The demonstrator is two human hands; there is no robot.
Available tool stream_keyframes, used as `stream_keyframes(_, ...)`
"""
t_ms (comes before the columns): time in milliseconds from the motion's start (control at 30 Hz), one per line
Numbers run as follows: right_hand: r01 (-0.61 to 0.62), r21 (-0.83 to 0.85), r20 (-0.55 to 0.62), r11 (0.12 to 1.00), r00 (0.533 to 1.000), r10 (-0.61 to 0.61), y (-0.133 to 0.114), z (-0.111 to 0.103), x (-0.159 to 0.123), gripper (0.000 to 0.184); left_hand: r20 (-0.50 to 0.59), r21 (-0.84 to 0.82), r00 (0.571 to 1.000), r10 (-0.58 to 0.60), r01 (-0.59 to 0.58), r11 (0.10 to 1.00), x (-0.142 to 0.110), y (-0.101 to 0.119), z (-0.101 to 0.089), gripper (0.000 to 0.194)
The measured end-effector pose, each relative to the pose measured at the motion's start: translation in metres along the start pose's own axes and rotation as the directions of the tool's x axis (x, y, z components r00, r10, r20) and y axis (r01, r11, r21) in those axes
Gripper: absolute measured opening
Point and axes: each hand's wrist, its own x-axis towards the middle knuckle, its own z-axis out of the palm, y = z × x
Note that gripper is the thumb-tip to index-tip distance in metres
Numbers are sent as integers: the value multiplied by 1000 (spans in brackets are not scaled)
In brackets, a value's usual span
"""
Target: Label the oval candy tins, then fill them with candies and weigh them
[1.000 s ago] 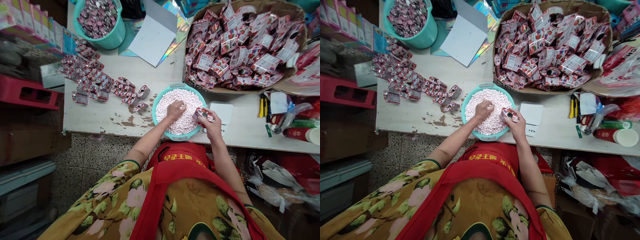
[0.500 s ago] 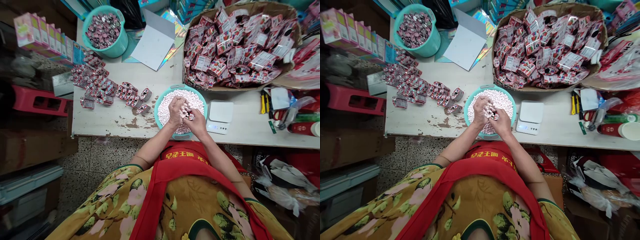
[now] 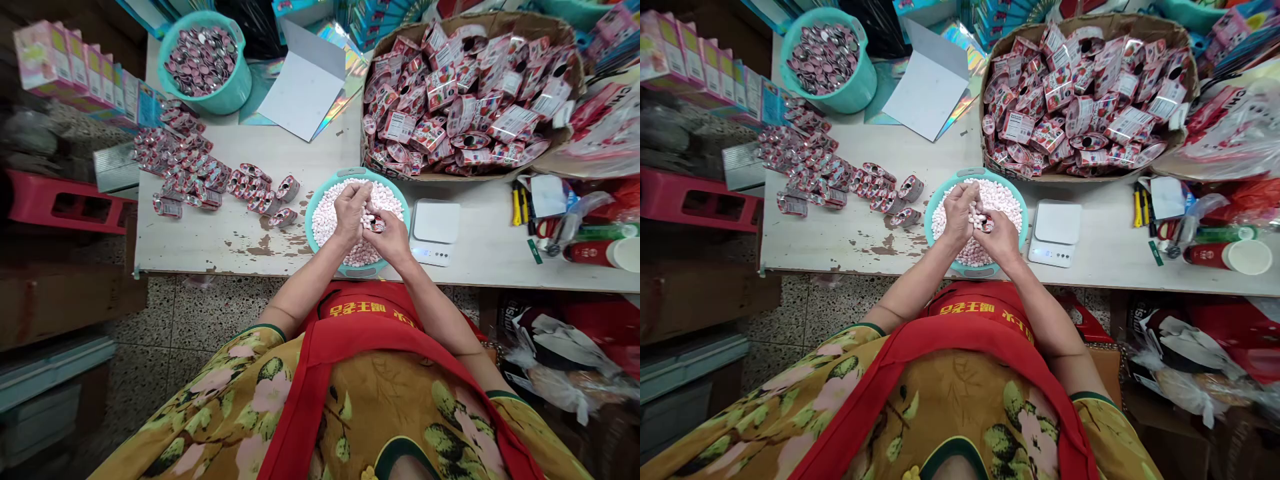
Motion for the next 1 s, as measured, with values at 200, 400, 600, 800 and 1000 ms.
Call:
stream_keyframes(200,-53,51,22,997,998,52,4,-7,2,39,47,2,998,-45,45,999,1,1,6,42)
stream_keyframes(400,-18,62,-41,998,999,20,5,-13,3,39,99,-12,995,-23,24,1000,3,4,12,42)
stream_keyframes(600,31,131,-60,991,998,-23,6,-15,4,34,80,15,996,-42,41,999,-1,15,23,43)
stream_keyframes(800,71,200,-115,977,992,-48,9,-16,5,28,173,-18,982,-83,87,996,-3,19,29,39)
stream_keyframes(1000,125,255,-145,959,985,-90,12,-17,6,29,230,-51,968,-101,116,992,-4,25,35,36)
